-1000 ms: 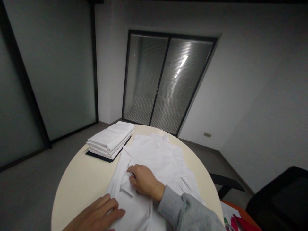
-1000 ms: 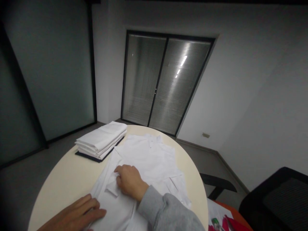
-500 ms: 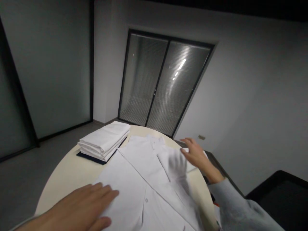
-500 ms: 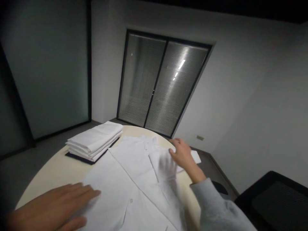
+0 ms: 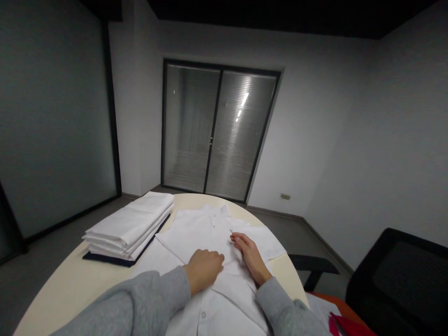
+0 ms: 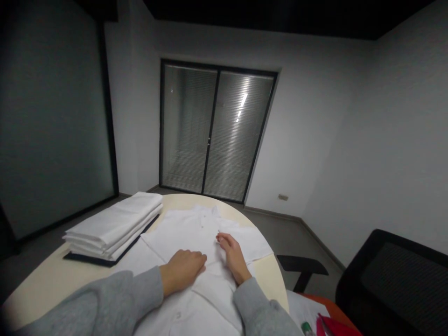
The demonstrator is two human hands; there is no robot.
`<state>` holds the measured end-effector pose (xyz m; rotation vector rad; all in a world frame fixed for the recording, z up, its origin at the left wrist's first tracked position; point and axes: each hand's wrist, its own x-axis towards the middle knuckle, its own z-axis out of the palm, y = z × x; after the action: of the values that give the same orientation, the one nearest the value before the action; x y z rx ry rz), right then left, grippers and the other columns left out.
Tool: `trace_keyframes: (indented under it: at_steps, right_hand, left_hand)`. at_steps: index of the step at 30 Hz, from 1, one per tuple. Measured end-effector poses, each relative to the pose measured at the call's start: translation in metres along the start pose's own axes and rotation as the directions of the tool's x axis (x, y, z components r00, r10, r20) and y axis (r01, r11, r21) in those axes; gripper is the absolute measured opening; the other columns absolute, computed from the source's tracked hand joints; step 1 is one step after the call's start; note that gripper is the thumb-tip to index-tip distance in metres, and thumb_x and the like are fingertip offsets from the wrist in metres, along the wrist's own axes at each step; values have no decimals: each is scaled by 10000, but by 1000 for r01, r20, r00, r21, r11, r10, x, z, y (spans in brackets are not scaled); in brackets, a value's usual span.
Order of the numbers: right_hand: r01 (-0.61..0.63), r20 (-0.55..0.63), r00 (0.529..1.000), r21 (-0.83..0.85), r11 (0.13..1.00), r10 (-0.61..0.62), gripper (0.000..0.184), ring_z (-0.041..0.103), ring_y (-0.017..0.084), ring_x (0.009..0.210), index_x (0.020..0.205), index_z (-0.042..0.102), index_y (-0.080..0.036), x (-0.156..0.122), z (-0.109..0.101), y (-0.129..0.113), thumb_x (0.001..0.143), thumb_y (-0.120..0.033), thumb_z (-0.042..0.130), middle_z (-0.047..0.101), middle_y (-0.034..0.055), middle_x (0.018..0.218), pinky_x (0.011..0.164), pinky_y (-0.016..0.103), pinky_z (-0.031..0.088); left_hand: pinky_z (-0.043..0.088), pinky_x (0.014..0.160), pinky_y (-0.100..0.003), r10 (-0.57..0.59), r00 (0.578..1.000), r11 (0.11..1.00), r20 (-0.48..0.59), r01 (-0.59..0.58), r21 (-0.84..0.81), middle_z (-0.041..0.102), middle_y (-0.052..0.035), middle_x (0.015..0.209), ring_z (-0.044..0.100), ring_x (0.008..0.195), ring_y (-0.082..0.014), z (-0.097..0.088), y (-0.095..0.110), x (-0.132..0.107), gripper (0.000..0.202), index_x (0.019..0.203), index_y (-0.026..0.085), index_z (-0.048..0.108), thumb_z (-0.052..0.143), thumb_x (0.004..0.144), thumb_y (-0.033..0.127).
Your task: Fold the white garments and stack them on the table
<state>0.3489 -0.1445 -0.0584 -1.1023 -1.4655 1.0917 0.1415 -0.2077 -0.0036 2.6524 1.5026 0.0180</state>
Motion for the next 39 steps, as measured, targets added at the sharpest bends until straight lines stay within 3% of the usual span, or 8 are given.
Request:
trace_keyframes:
  at_steps: [5,9,15,23,28,33,35,39]
  right_hand:
    - [-117,55,993,280,953,106,498,686,292,1180,1146,702,-226,2,-6,-10,839,-618,708,731,128,1251,1057,475,504]
    - [-166,79,986,377,911,147,419,706,254,1131,1135,696,-214,0,-12,-18,858,-525,735,744,109,1209,1030,420,525]
    - [-224,125,974,395,891,189,390,752,233,981,1167,684,-219,-8,-25,-19,889,-491,710,759,85,1134,967,427,562]
    - [-232,226,961,342,911,160,471,730,250,1089,1270,629,-263,-13,-42,-29,910,-566,645,722,91,1256,984,443,546]
    - [-231,263,948,184,955,179,454,735,228,1018,1197,678,-207,-10,-25,-13,846,-485,756,756,103,1170,989,404,509]
    - [-128,254,960,16,992,120,500,710,237,945,1126,704,-185,-3,-15,4,790,-548,779,769,89,1035,956,421,495]
    - [-86,256,962,-38,996,93,529,704,243,929,1117,700,-184,-2,-13,7,793,-600,754,760,88,999,938,429,506]
    - [-11,244,968,-166,986,52,576,698,251,960,1144,675,-171,-2,-10,9,842,-661,653,745,96,993,954,432,516]
  left_hand:
    - [561,846,-478,-89,996,996,-27,89,-27,756,-173,1186,735,1078,-360,-23,-21,-3,371,1173,191,666,437,1036,449]
    - [564,867,-518,-16,999,995,34,19,-101,759,-173,1190,732,1069,-392,-3,1,-13,592,1143,186,713,545,921,708]
    - [576,817,-479,132,991,991,18,-131,-20,792,-150,1096,761,1005,-346,20,21,-15,477,1031,190,777,388,1051,465]
    - [561,859,-459,-69,978,992,-199,88,87,786,-135,1099,756,1014,-342,-82,-47,-24,458,991,203,752,365,1079,431]
    - [518,908,-463,-492,766,842,-414,540,-2,739,-158,1133,706,1107,-370,-176,-149,-64,564,1112,112,695,249,1108,455]
    - [506,946,-480,-394,557,856,-731,512,-71,602,-205,1327,652,1117,-319,-207,-174,-86,523,1298,27,552,249,1104,405]
    - [507,974,-418,-281,622,921,-731,389,-23,638,-157,1282,659,1081,-267,-191,-153,-80,395,1251,99,591,363,1076,370]
    - [477,1049,-421,19,903,999,-429,1,47,710,-96,1226,653,1143,-263,-118,-92,-65,292,1208,207,658,456,1054,350]
